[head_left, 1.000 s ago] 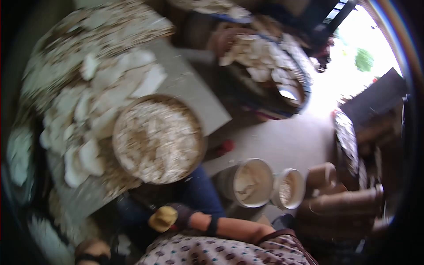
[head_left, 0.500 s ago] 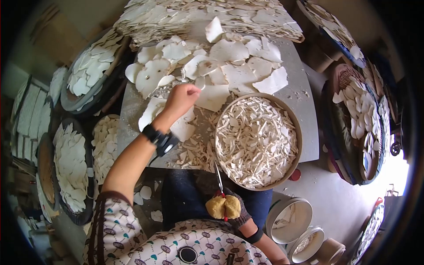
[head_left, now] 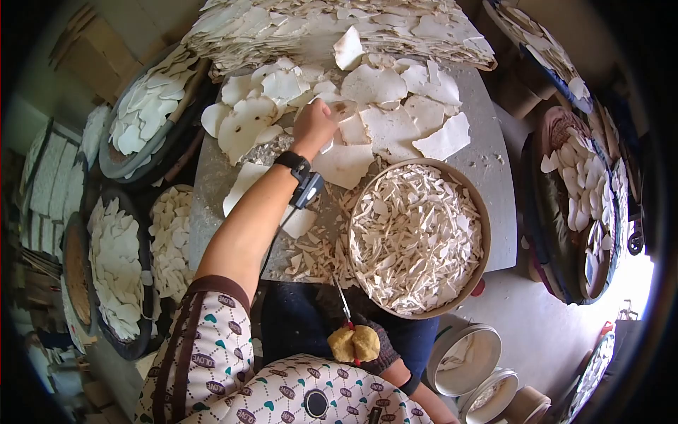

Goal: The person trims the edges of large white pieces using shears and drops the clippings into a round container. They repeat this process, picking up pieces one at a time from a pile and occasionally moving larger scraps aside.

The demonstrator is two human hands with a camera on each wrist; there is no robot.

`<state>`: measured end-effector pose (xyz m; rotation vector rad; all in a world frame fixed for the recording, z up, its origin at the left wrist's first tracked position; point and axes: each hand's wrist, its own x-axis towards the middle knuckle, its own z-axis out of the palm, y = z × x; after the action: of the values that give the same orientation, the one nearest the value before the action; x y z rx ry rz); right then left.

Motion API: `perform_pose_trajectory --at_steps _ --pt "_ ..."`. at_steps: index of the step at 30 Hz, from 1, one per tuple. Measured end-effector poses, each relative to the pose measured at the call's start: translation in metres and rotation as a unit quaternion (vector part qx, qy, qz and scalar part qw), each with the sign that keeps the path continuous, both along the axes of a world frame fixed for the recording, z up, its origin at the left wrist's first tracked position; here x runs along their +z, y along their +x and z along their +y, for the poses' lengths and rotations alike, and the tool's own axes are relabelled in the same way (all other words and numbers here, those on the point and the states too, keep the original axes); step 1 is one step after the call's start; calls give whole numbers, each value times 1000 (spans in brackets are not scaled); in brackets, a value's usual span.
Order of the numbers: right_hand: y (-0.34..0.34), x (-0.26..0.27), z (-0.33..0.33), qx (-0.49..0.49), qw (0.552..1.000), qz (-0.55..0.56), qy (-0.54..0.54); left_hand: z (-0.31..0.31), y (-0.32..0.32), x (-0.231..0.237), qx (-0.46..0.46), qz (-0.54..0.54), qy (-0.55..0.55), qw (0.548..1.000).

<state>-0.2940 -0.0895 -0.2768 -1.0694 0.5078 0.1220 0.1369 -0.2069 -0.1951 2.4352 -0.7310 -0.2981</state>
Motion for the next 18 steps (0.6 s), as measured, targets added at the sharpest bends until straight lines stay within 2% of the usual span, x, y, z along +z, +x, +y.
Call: perform_pose_trajectory --at_steps 1,2,3,4,6,8,9,11,13,16,18 --pt "0 1 0 -15 996 3 84 3 -1 0 6 -26 -1 1000" --pt "0 1 0 -33 986 9 166 6 -2 -1 -43 -83 -21 995" --pt "-1 -3 0 -67 948 20 312 9 -5 -2 -92 -139 -41 985" --pt "-1 -4 0 -101 887 30 450 12 -8 -1 -140 -194 -61 969" --pt "0 -3 2 -83 927 25 364 7 -18 1 -218 -268 -20 938" --pt "1 -4 4 -34 986 1 162 2 -23 1 -266 -310 31 912" --pt "0 -6 5 6 1000 -19 -1 -1 -24 -4 -276 -315 60 906" --pt "-2 -5 2 51 979 -52 -191 -9 -27 2 -304 -298 117 897" --pt "-2 0 -1 55 972 -69 -219 -17 -21 16 -337 -252 177 890" --pt "0 5 -2 58 973 -62 -213 -8 -12 18 -335 -229 96 909" --pt "1 5 -1 63 976 -58 -201 3 -3 17 -315 -216 87 920"
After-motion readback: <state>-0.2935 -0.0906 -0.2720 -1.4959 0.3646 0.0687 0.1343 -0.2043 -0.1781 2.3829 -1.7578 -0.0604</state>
